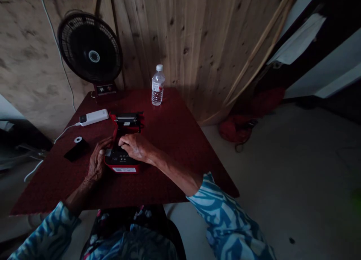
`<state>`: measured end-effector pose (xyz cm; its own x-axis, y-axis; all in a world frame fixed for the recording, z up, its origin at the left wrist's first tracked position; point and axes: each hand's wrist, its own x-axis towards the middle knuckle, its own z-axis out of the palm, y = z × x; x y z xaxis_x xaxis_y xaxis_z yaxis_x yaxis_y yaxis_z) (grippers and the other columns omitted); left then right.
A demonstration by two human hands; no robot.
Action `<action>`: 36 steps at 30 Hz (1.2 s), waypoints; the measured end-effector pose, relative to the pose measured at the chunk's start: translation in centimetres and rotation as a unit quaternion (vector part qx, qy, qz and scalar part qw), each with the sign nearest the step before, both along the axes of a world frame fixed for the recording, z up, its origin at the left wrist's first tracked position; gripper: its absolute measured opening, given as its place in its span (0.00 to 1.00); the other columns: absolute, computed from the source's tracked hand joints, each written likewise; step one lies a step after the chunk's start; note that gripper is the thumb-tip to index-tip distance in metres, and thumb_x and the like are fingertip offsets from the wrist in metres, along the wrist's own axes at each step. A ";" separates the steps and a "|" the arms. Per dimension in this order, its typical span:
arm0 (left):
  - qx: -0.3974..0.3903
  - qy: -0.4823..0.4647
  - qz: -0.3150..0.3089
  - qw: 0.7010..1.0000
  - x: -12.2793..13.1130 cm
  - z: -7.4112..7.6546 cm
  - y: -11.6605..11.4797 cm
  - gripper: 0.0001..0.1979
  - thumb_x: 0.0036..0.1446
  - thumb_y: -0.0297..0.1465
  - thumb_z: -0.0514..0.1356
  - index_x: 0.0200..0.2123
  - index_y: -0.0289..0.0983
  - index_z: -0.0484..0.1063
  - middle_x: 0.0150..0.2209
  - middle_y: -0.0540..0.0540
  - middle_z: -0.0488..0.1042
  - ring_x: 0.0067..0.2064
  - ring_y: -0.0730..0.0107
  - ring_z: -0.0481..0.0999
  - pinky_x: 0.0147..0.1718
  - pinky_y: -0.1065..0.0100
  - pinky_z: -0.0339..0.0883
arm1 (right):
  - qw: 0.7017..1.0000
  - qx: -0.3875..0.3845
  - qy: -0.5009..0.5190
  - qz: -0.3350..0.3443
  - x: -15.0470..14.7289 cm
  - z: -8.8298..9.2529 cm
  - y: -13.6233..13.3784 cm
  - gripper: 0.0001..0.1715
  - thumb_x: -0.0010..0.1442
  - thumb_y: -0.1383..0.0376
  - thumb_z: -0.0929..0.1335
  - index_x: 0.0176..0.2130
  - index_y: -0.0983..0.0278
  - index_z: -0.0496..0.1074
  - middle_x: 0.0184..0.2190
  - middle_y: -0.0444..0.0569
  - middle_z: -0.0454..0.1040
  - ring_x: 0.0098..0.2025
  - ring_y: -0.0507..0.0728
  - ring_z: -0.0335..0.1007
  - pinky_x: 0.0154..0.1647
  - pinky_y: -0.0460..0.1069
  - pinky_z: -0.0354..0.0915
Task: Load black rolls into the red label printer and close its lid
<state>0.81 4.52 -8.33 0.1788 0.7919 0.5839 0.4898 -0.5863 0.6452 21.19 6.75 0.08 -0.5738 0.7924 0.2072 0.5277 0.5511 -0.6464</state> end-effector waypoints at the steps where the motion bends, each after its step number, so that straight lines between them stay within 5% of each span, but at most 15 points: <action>1: 0.001 -0.001 -0.001 1.000 0.0 0.0 0.0 0.24 0.71 0.41 0.41 0.57 0.38 0.68 0.57 0.38 0.70 0.59 0.58 0.68 0.58 0.54 0.62 | 0.999 0.033 -0.014 -0.004 0.0 0.2 -0.6 0.09 0.61 0.77 0.66 0.34 0.67 0.75 0.34 0.47 0.77 0.36 0.52 0.71 0.41 0.46 0.61; 7: 0.011 -0.016 -0.014 1.000 0.0 -0.1 0.1 0.23 0.71 0.39 0.41 0.57 0.38 0.68 0.57 0.38 0.70 0.59 0.59 0.68 0.58 0.55 0.61 | 0.970 0.208 -0.125 -0.020 -0.4 0.5 -4.8 0.07 0.64 0.74 0.66 0.37 0.66 0.74 0.35 0.48 0.74 0.36 0.56 0.66 0.41 0.51 0.57; 13: 0.003 -0.037 -0.004 0.999 0.1 0.0 -0.2 0.23 0.71 0.41 0.42 0.56 0.38 0.69 0.56 0.38 0.70 0.58 0.58 0.68 0.58 0.54 0.61 | 0.941 0.303 -0.126 -0.081 -1.0 -1.3 -8.0 0.08 0.67 0.72 0.63 0.39 0.66 0.72 0.35 0.50 0.72 0.38 0.58 0.61 0.41 0.53 0.55; 19: -0.055 -0.122 0.040 0.990 0.9 1.8 0.3 0.27 0.69 0.46 0.42 0.59 0.38 0.67 0.58 0.38 0.69 0.59 0.55 0.69 0.57 0.53 0.63 | 0.927 0.344 -0.101 -0.109 -1.4 -2.4 -8.4 0.11 0.67 0.71 0.61 0.40 0.68 0.72 0.34 0.50 0.71 0.37 0.59 0.61 0.41 0.54 0.55; 25: -0.090 -0.180 0.008 0.980 2.7 5.0 5.3 0.31 0.67 0.51 0.43 0.64 0.40 0.61 0.66 0.41 0.61 0.67 0.55 0.58 0.63 0.53 0.56 | 0.916 0.357 -0.135 -0.121 -1.7 -2.2 -9.0 0.09 0.66 0.71 0.63 0.41 0.68 0.72 0.33 0.49 0.70 0.37 0.59 0.60 0.40 0.55 0.55; 28: -0.139 -0.189 -0.008 0.972 3.3 5.8 7.1 0.34 0.65 0.54 0.44 0.64 0.39 0.62 0.63 0.40 0.65 0.65 0.52 0.62 0.62 0.51 0.58 | 0.914 0.353 -0.159 -0.124 -1.8 -2.0 -9.6 0.09 0.66 0.71 0.63 0.44 0.69 0.72 0.37 0.51 0.71 0.38 0.59 0.61 0.41 0.55 0.57; 32: -0.133 -0.174 -0.014 0.976 2.8 6.2 6.3 0.33 0.66 0.52 0.41 0.59 0.37 0.68 0.55 0.39 0.74 0.59 0.53 0.70 0.59 0.51 0.61 | 0.917 0.342 -0.165 -0.122 -1.8 -2.2 -10.2 0.13 0.68 0.71 0.60 0.49 0.71 0.70 0.41 0.53 0.72 0.41 0.60 0.63 0.43 0.56 0.59; 36: -0.101 -0.125 -0.021 0.987 1.5 6.0 3.3 0.32 0.69 0.48 0.39 0.42 0.37 0.78 0.48 0.41 0.79 0.56 0.56 0.73 0.61 0.52 0.59 | 0.924 0.330 -0.144 -0.128 -1.7 -2.8 -10.7 0.17 0.68 0.71 0.60 0.53 0.73 0.68 0.46 0.56 0.72 0.47 0.61 0.64 0.47 0.56 0.60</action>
